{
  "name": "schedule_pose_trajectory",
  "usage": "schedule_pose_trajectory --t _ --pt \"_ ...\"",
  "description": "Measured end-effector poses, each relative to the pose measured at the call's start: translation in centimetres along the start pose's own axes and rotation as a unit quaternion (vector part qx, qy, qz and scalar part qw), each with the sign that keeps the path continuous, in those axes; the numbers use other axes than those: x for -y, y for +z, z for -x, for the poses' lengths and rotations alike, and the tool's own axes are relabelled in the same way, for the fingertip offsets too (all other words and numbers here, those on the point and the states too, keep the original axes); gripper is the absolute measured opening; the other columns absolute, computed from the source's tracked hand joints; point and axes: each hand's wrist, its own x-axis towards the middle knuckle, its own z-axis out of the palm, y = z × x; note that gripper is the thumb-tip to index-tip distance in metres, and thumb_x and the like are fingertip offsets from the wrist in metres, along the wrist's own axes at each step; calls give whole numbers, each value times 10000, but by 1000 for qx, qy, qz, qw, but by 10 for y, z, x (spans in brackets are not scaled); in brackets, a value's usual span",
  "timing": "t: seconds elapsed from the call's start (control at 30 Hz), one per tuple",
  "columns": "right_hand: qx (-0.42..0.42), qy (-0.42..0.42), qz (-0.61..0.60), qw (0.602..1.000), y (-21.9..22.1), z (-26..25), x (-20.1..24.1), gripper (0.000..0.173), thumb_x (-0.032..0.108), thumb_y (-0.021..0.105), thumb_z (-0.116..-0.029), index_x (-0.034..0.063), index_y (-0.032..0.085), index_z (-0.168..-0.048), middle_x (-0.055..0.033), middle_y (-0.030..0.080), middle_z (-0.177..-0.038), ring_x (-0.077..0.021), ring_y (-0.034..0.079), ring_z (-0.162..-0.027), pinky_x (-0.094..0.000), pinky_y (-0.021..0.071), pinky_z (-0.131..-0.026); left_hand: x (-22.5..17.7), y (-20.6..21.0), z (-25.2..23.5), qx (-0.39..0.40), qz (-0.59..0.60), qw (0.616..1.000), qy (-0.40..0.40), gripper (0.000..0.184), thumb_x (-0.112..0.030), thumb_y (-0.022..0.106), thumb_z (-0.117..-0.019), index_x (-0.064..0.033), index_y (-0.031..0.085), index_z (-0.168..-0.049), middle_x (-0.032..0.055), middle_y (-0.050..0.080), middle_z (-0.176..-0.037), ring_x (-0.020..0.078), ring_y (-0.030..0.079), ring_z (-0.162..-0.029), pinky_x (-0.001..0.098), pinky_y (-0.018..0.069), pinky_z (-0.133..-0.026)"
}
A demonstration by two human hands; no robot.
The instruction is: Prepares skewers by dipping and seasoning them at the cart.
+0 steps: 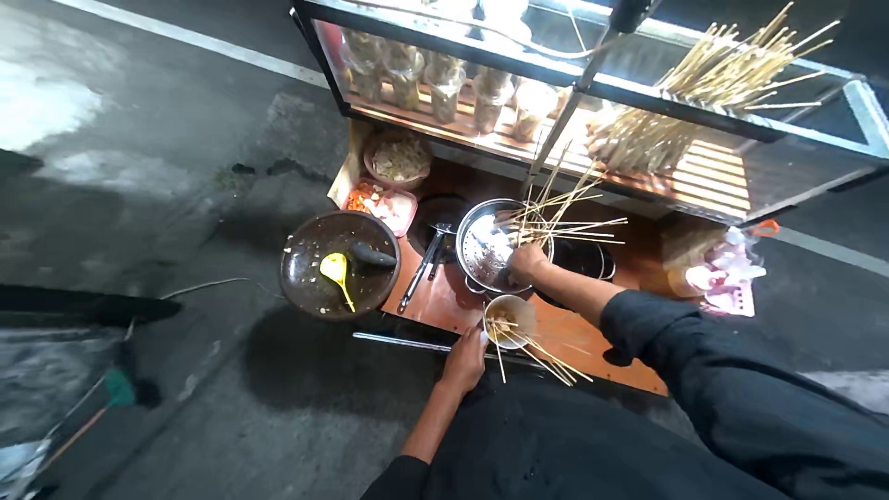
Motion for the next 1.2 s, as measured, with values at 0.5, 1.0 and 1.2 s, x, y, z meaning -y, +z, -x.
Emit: schedule_pose_trajectory --t 0.5,1.0,1.2 --pt "-154 -180 162 958 -47 -9 -79 621 159 848 -777 2 615 -1331 -245 533 -1423 -451 559 -1241 -615 491 -985 -2 -1 1 -1 8 1000 -11 447 -321 365 -1111 -33 575 -1381 174 619 -1362 301 624 -1251 479 500 -1078" --pt "-223 -283 163 918 -63 -33 -63 219 75 592 -984 36 730 -1150 -139 716 -1198 -347 594 -1260 -534 424 -1117 -6 1 2 -9 10 1000 -18 439 -318 373 -1110 -27 583 -1363 165 629 -1346 286 634 -1236 463 503 -1077" --pt "-175 -215 187 942 -82 -14 -46 203 87 592 -985 30 753 -1095 -147 733 -1122 -342 654 -1152 -582 345 -1183 -2 5 2 -13 6 1000 -12 449 -338 363 -1113 -37 585 -1361 164 636 -1330 283 641 -1224 465 513 -1066"
